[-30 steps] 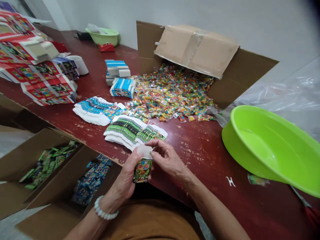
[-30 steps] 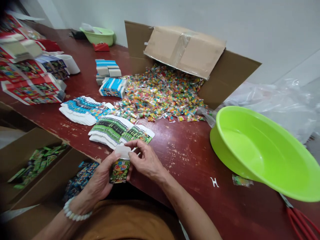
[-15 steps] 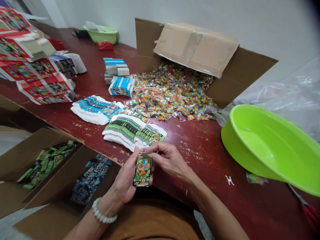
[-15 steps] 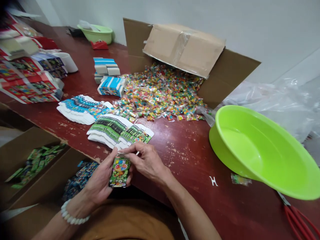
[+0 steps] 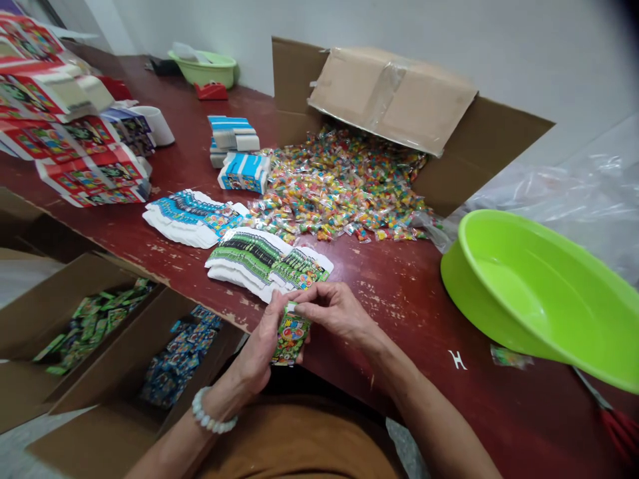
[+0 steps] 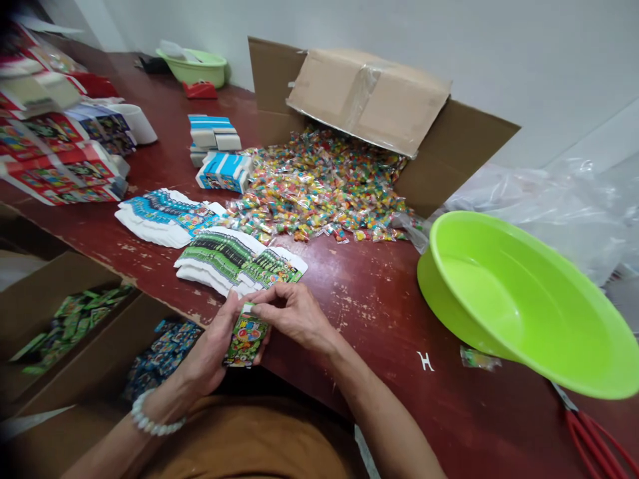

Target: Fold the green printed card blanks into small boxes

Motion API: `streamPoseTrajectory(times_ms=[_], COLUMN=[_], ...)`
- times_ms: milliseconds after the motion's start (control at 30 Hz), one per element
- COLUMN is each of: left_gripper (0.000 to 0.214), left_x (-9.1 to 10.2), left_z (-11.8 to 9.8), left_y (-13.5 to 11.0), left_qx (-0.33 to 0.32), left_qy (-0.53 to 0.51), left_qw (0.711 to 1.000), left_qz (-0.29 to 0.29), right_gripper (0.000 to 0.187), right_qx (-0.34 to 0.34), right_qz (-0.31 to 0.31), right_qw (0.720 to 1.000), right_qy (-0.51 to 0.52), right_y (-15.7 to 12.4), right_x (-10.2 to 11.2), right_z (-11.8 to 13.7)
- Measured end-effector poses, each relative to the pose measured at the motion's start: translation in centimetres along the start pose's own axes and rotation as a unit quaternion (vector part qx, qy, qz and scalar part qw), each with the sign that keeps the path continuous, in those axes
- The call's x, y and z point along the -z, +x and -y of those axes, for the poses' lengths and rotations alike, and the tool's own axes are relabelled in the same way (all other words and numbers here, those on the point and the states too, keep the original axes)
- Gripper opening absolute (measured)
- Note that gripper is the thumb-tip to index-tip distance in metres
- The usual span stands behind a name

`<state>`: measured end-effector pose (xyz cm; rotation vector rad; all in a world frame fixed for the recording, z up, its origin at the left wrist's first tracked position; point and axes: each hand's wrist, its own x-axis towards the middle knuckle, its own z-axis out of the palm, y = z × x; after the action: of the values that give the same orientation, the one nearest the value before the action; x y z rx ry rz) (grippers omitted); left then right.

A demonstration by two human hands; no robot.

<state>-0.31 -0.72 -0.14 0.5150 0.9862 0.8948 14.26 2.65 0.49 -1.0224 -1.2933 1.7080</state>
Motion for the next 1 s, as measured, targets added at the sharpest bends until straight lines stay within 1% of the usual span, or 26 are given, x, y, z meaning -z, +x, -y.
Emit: streamPoseTrajectory(times_ms=[67,100,167,233,300,333,367,400,433,500,533,567,600,633,667,733,767,800,833,867,900,933,967,1000], left_gripper=[0.056,0.052,0.044,0.035,0.025,0.020,0.018,0.019,0.022,0.031,0.035,0.039,0.043,0.046,0.049,0.048,0.045,0.042,0.039,0.038,0.041,0.042,0.044,0.053], left_x=[0.1,0.2,0.3,0.3,0.3,0.3,0.3,0.2,0.2,0.3,0.4,0.6,0.8,1.1,1.4,2.2,2.9,3.7,4.9,6.4,8.3,10.3,12.5,14.6], left_z=[-0.2,-0.3,-0.6,-1.0,-1.2,-1.3,-1.3,-1.2,-1.1,-0.5,-0.1,0.4,0.8,1.2,1.4,1.2,0.6,-0.4,-1.7,-3.5,-5.4,-7.5,-9.5,-11.3], left_y=[0.0,0.0,0.1,0.4,0.8,1.0,1.1,1.2,1.3,1.1,1.0,1.0,0.9,0.9,0.8,0.4,0.0,-0.6,-1.4,-2.3,-3.4,-4.4,-5.3,-5.9], left_qx=[0.018,0.031,0.066,0.088,0.077,0.066,0.059,0.059,0.065,0.069,0.056,0.036,0.012,-0.001,-0.010,-0.030,-0.050,-0.078,-0.111,-0.137,-0.166,-0.183,-0.194,-0.195], left_qy=[0.002,-0.003,-0.030,-0.081,-0.138,-0.160,-0.178,-0.191,-0.202,-0.215,-0.214,-0.206,-0.193,-0.180,-0.168,-0.145,-0.126,-0.092,-0.039,0.032,0.123,0.234,0.338,0.368], left_qw=[1.000,0.999,0.997,0.993,0.987,0.985,0.982,0.979,0.977,0.974,0.975,0.978,0.981,0.984,0.986,0.989,0.991,0.992,0.990,0.982,0.954,0.896,0.802,0.768], left_qz=[-0.015,-0.024,-0.027,-0.013,-0.010,-0.014,-0.020,-0.024,-0.022,-0.005,0.002,0.006,0.005,0.005,0.005,0.003,-0.007,-0.030,-0.074,-0.128,-0.215,-0.329,-0.453,-0.487], right_gripper=[0.028,0.027,0.022,0.018,0.015,0.018,0.026,0.039,0.055,0.085,0.092,0.092,0.089,0.085,0.083,0.087,0.093,0.101,0.105,0.103,0.095,0.082,0.068,0.060], right_qx=[-0.001,0.013,0.066,0.130,0.182,0.198,0.211,0.219,0.225,0.242,0.252,0.268,0.286,0.303,0.318,0.335,0.336,0.334,0.329,0.323,0.314,0.304,0.294,0.275], right_qz=[0.007,0.003,-0.011,-0.036,-0.060,-0.067,-0.067,-0.061,-0.054,-0.053,-0.060,-0.064,-0.061,-0.051,-0.034,0.005,0.025,0.037,0.036,0.021,-0.008,-0.048,-0.092,-0.130], right_qw=[1.000,1.000,0.994,0.980,0.964,0.956,0.946,0.933,0.913,0.856,0.825,0.801,0.785,0.779,0.782,0.800,0.809,0.815,0.820,0.823,0.825,0.824,0.821,0.816], right_qy=[-0.006,-0.023,-0.086,-0.145,-0.186,-0.207,-0.236,-0.280,-0.336,-0.454,-0.501,-0.532,-0.546,-0.546,-0.535,-0.498,-0.482,-0.472,-0.468,-0.467,-0.470,-0.476,-0.481,-0.492], right_y=[-0.1,-0.2,-0.6,-1.1,-1.5,-1.6,-1.8,-2.0,-2.1,-2.4,-2.4,-2.3,-2.1,-1.8,-1.5,-0.9,-0.6,-0.3,0.1,0.7,1.3,2.0,2.8,3.6], right_x=[0.0,-0.1,-0.5,-0.9,-1.4,-1.5,-1.7,-1.8,-2.0,-2.1,-2.1,-2.2,-2.3,-2.5,-2.8,-3.5,-3.7,-3.8,-3.6,-3.1,-2.3,-1.2,0.0,1.3], right_z=[0.2,0.2,-0.2,-1.0,-1.8,-2.2,-2.6,-2.8,-3.1,-3.4,-3.6,-3.8,-3.9,-4.0,-4.0,-3.6,-3.3,-2.9,-2.5,-2.1,-1.9,-1.7,-1.7,-1.9])
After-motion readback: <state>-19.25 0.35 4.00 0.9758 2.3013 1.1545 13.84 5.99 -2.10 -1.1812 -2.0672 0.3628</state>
